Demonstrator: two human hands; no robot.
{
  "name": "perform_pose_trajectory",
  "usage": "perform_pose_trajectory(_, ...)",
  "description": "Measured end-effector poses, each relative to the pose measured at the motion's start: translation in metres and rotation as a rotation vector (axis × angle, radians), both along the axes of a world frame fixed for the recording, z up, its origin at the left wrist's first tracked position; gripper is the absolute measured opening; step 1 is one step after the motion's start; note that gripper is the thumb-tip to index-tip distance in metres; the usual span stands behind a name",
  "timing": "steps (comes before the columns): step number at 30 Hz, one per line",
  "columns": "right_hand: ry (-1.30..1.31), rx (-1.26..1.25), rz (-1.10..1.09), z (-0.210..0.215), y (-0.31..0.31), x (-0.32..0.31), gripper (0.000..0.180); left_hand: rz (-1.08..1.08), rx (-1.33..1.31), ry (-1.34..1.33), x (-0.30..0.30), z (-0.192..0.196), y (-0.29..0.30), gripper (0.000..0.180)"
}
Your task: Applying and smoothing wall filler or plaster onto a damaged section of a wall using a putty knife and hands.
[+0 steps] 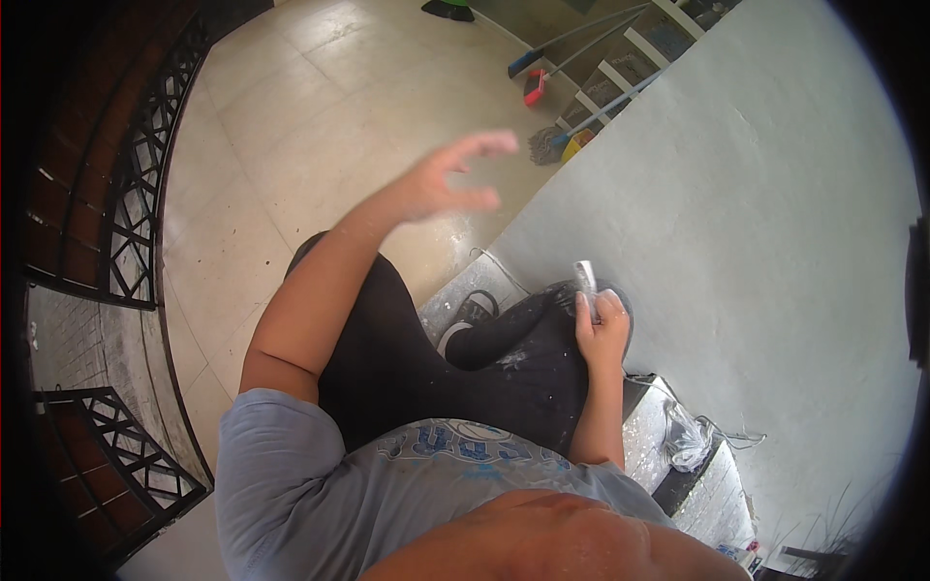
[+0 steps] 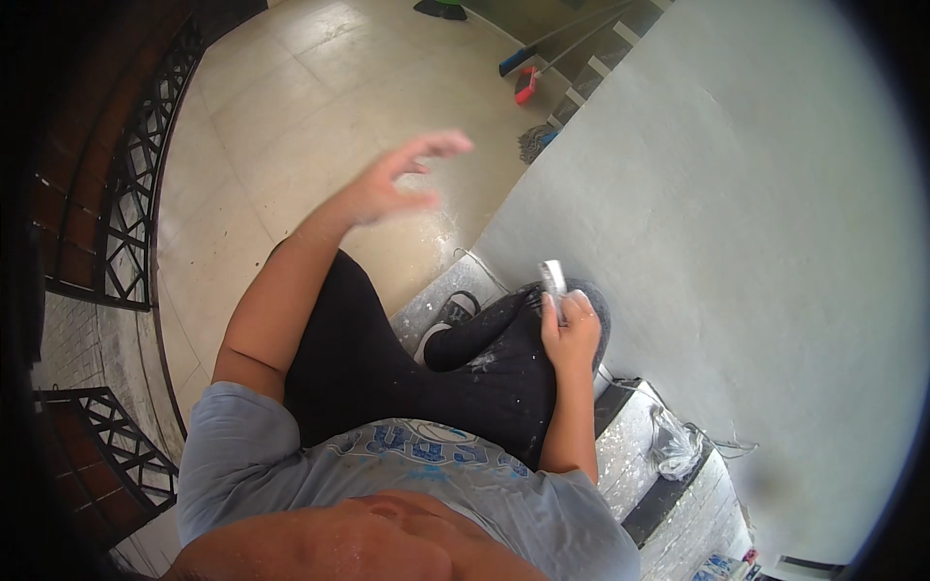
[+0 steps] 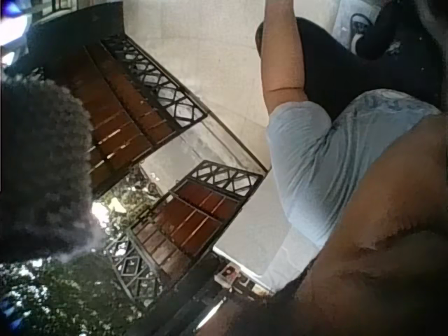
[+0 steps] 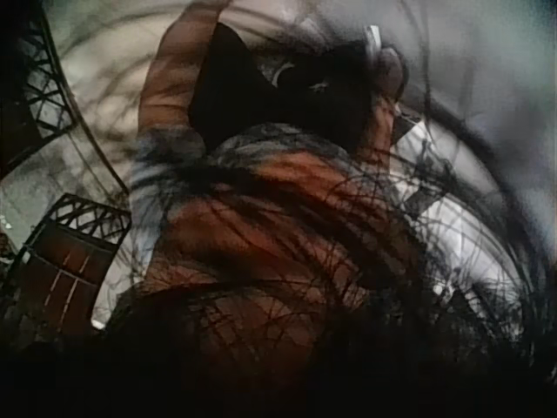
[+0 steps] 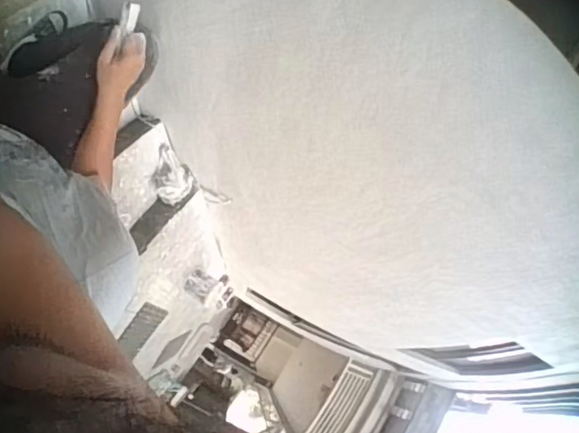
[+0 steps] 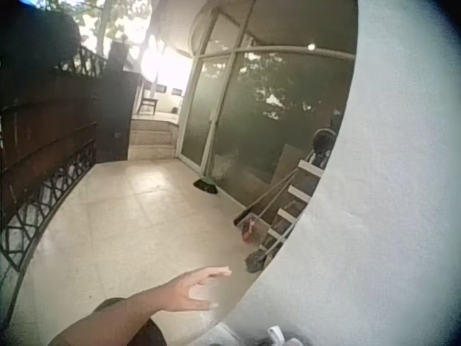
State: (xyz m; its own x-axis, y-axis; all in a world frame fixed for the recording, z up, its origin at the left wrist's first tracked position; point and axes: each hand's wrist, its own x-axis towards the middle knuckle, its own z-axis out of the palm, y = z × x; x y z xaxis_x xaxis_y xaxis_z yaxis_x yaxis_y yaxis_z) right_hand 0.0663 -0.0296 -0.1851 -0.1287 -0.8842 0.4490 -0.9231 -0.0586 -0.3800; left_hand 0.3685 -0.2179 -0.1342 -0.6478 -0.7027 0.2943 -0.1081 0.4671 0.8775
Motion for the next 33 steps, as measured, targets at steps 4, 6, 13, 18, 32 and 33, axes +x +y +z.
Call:
perform_pose_trajectory(4,-0.408,0.043,0.323,0.009,-0.007,0.022,0.019,-0.326,-0.135,0.107,-0.042,-0.017,0.035,0.082)
perform_pose_trajectory(6,-0.487,0.043,0.377,0.014,-0.012,0.030,0.018,-0.456,-0.045,0.119,-0.052,-0.023,0.043,0.075)
perform_pose_trajectory(13,0.081,-0.386,0.264,0.093,-0.018,-0.012,0.043,-0.298,0.073,0.042,-0.040,-0.021,0.030,0.035)
perform_pose_trajectory(18,0.936,-0.847,-0.573,0.174,-0.027,-0.118,0.069,-0.234,0.068,-0.041,-0.033,-0.018,0.024,0.036)
perform_pose_trajectory(32,0.906,-0.383,-0.313,0.018,-0.051,-0.152,0.061,-0.265,0.115,-0.151,-0.036,-0.016,0.024,0.038)
perform_pose_trajectory(33,0.990,-0.230,0.094,0.012,-0.050,-0.151,0.056,-0.287,0.088,-0.082,-0.036,-0.017,0.024,0.038)
